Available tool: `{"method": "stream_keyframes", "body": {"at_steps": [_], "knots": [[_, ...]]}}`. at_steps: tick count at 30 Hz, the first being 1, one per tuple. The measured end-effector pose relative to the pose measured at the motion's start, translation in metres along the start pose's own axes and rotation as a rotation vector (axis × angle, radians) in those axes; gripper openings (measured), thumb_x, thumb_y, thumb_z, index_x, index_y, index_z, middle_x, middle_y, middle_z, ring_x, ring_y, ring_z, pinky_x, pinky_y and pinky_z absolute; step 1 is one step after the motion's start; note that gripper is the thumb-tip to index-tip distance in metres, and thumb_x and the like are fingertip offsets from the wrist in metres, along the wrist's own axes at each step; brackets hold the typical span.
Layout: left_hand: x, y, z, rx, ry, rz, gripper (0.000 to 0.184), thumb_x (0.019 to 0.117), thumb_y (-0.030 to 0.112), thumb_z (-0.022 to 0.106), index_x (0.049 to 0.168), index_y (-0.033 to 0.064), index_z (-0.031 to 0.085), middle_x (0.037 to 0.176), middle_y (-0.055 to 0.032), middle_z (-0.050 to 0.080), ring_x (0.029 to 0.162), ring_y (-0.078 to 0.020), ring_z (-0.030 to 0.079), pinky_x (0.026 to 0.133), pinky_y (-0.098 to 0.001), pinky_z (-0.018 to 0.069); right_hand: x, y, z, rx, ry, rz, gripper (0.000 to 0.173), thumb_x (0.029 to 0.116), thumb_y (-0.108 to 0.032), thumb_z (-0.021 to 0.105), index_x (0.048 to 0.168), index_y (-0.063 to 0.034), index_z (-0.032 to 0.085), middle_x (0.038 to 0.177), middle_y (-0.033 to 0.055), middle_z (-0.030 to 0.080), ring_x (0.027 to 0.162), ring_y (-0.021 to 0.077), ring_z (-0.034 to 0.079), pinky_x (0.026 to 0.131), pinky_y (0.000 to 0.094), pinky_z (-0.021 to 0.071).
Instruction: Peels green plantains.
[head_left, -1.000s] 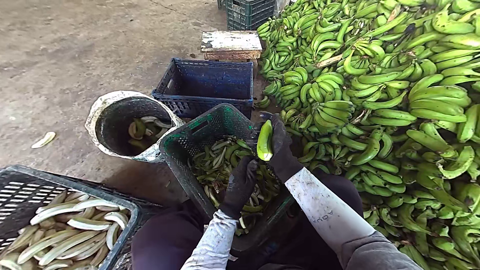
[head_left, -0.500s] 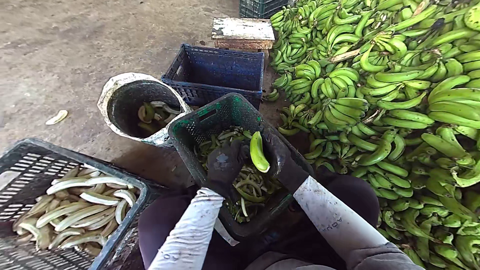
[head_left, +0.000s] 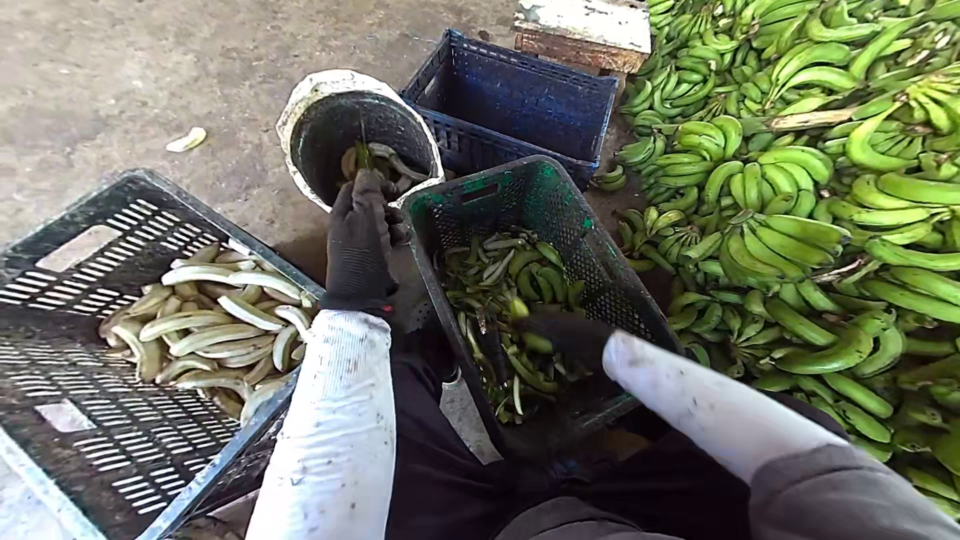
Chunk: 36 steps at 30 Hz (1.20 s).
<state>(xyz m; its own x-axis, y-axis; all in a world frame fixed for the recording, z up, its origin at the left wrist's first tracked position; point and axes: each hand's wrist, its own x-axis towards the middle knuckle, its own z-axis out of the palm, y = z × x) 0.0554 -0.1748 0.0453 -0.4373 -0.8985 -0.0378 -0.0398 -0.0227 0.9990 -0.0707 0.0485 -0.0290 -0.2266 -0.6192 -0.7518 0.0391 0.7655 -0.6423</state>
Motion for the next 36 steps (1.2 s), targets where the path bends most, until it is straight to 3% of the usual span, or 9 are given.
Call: {"method": "stream_keyframes", "body": {"at_steps": [3,7,12,16,22,27,29,32,36], "knots": [[-0.007,0.014,0.0,-0.221,0.049,0.013,0.035,0.1124,0.037,0.035,0.108,0.0148,0.062,0.075,0.0056,0.06,0.058,-0.0049,0.058,0.054,-0.0207,0.0528,0.029,-0.088,-0.02,0.327,0.023,-0.262,0.035,0.1079,-0.033,0.044,0.124,-0.0043,0.055,0.095,0.0098,0.065,0.076,0.0183,0.066,0.066,0.0343,0.0586],[-0.002,0.023,-0.019,-0.277,0.135,0.139,0.038,0.1133,0.035,0.032,0.11,0.0124,0.062,0.076,0.0051,0.06,0.06,-0.0056,0.059,0.057,-0.0212,0.0546,0.051,-0.159,-0.056,0.192,0.27,-0.502,0.047,0.1075,-0.04,0.047,0.147,-0.0149,0.047,0.134,0.0123,0.06,0.112,0.0237,0.064,0.089,0.0438,0.0574],[0.001,0.032,-0.039,-0.334,0.234,0.171,0.042,0.1135,0.035,0.026,0.108,0.0135,0.061,0.073,0.0056,0.06,0.058,-0.0044,0.058,0.055,-0.0188,0.0524,0.133,-0.058,-0.1,-0.782,0.633,-0.238,0.058,0.0963,-0.034,0.064,0.146,-0.0068,0.051,0.15,0.0263,0.046,0.13,0.05,0.051,0.099,0.0702,0.0452],[-0.005,0.033,-0.032,-0.329,0.167,0.228,0.043,0.1137,0.034,0.022,0.111,0.0143,0.06,0.073,0.0064,0.06,0.059,-0.0034,0.058,0.056,-0.0176,0.0533,0.166,0.027,-0.096,-0.998,0.532,0.049,0.08,0.0867,-0.032,0.077,0.153,-0.0045,0.042,0.17,0.0207,0.007,0.155,0.0459,0.009,0.115,0.0706,0.0254],[-0.012,0.033,-0.016,-0.199,0.105,0.19,0.032,0.1121,0.027,0.03,0.125,0.0148,0.056,0.075,0.0074,0.059,0.059,-0.003,0.059,0.057,-0.0177,0.0546,0.177,0.065,-0.085,-1.028,0.55,0.028,0.061,0.1017,-0.03,0.056,0.158,-0.0141,0.038,0.17,0.0126,0.018,0.158,0.0347,0.006,0.123,0.0642,0.0052],[-0.03,0.029,0.013,-0.076,-0.111,0.259,0.033,0.1122,0.028,0.033,0.128,0.0113,0.056,0.086,0.0048,0.061,0.071,-0.0059,0.062,0.067,-0.0222,0.0562,0.148,0.057,-0.098,-0.7,0.59,-0.13,0.049,0.1045,-0.032,0.054,0.149,-0.0136,0.048,0.142,0.0225,0.055,0.125,0.0445,0.058,0.1,0.0647,0.0459],[-0.035,0.022,0.029,-0.041,-0.222,0.311,0.034,0.1108,0.029,0.036,0.125,0.008,0.059,0.088,0.002,0.065,0.073,-0.0084,0.063,0.065,-0.0247,0.0566,0.12,0.044,-0.104,-0.355,0.725,-0.32,0.048,0.1049,-0.029,0.056,0.145,-0.0048,0.048,0.13,0.0277,0.061,0.117,0.0437,0.062,0.099,0.0626,0.0484],[-0.05,0.011,0.053,0.127,-0.431,0.348,0.037,0.1095,0.032,0.04,0.125,0.006,0.062,0.093,-0.0019,0.066,0.075,-0.0107,0.063,0.065,-0.0284,0.0557,0.066,0.011,-0.109,0.287,0.812,-0.482,0.056,0.1052,-0.04,0.054,0.155,-0.0197,0.037,0.144,0.0112,0.055,0.124,0.0238,0.058,0.1,0.0484,0.0515],[-0.078,0.002,0.085,0.297,-0.574,0.359,0.04,0.1087,0.031,0.046,0.144,0.0145,0.055,0.09,-0.0036,0.067,0.07,-0.0118,0.062,0.064,-0.0323,0.0551,0.0,-0.041,-0.107,0.862,0.79,-0.724,0.052,0.1017,-0.039,0.061,0.147,-0.0217,0.042,0.118,0.0027,0.064,0.101,0.0139,0.065,0.085,0.0361,0.0573]]}}
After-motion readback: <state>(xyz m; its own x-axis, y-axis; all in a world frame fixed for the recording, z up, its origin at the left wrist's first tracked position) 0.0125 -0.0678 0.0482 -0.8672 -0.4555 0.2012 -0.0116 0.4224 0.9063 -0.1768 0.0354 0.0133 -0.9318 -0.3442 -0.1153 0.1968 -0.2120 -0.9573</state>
